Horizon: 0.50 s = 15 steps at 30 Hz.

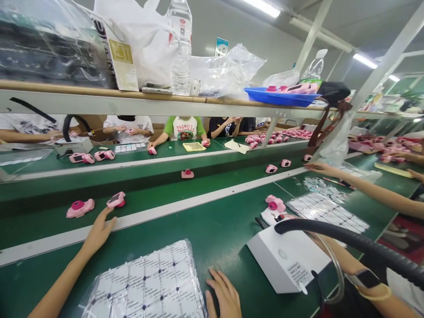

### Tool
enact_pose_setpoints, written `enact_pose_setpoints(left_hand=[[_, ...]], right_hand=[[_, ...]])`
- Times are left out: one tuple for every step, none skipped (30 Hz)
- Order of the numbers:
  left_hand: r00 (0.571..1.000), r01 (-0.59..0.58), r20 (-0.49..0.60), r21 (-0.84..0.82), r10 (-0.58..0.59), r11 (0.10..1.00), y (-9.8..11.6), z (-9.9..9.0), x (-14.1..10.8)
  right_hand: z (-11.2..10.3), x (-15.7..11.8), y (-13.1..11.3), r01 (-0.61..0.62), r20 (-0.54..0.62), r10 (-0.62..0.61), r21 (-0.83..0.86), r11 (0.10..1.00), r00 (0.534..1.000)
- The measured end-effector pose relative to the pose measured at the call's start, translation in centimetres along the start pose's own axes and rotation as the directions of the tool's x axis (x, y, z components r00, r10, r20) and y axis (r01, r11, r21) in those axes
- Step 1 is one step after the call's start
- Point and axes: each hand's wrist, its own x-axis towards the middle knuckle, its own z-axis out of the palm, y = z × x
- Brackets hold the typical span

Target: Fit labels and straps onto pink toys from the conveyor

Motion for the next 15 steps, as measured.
enact_pose_setpoints(left_hand=[[0.999,-0.025,0.047,0.011,0.024,1.000,-0.2,-0.6,-1.7],[0.995,-0.044,0.087,0.019,0.042,0.999,-0.4,-1.2,-3.4],[0.991,-0.058,0.123,0.027,0.054,0.998,-0.5,-1.8,-5.2],[0.986,-0.071,0.157,0.032,0.065,0.997,-0.4,-2.3,-6.9],[0.978,-0.083,0.192,0.034,0.075,0.996,-0.2,-2.8,-8.5],[0.969,-0.097,0.232,0.036,0.086,0.995,0.1,-3.3,-10.1],[0.958,-0.110,0.270,0.043,0.095,0.993,0.6,-3.7,-11.4],[0.946,-0.123,0.307,0.052,0.102,0.991,1.2,-4.0,-12.6],[0.932,-0.136,0.345,0.059,0.108,0.989,1.8,-4.3,-13.7],[0.917,-0.147,0.382,0.062,0.113,0.987,2.4,-4.5,-14.6],[0.903,-0.156,0.413,0.065,0.116,0.986,3.0,-4.6,-15.3],[0.894,-0.165,0.433,0.070,0.119,0.984,3.6,-4.7,-15.8],[0.889,-0.175,0.440,0.074,0.125,0.982,3.9,-4.8,-16.3],[0.889,-0.186,0.439,0.081,0.133,0.979,4.2,-4.8,-16.6],[0.892,-0.198,0.429,0.090,0.141,0.976,4.3,-4.8,-16.9]], right_hand=[[-0.3,0.1,0.1,0.009,0.033,-0.009,0.000,1.000,0.999],[-0.5,0.1,0.2,0.025,0.067,-0.024,-0.005,1.000,0.997],[-0.7,0.2,0.3,0.042,0.100,-0.041,-0.013,0.999,0.994],[-0.8,0.3,0.3,0.056,0.126,-0.053,-0.022,0.998,0.991],[-0.9,0.4,0.3,0.064,0.140,-0.059,-0.031,0.997,0.988],[-1.0,0.4,0.3,0.064,0.148,-0.058,-0.038,0.997,0.987],[-1.0,0.4,0.1,0.059,0.146,-0.053,-0.042,0.997,0.988],[-1.0,0.4,-0.1,0.055,0.139,-0.049,-0.042,0.998,0.989],[-1.0,0.3,-0.3,0.053,0.133,-0.047,-0.040,0.998,0.990],[-1.0,0.1,-0.5,0.053,0.123,-0.048,-0.038,0.998,0.991],[-1.1,-0.1,-0.7,0.059,0.117,-0.054,-0.039,0.998,0.992],[-1.1,-0.2,-0.9,0.070,0.113,-0.065,-0.044,0.997,0.992],[-1.2,-0.3,-1.1,0.087,0.110,-0.081,-0.051,0.995,0.991],[-1.4,-0.3,-1.2,0.108,0.111,-0.101,-0.060,0.992,0.989],[-1.7,0.0,-1.4,0.130,0.111,-0.122,-0.068,0.989,0.986]])
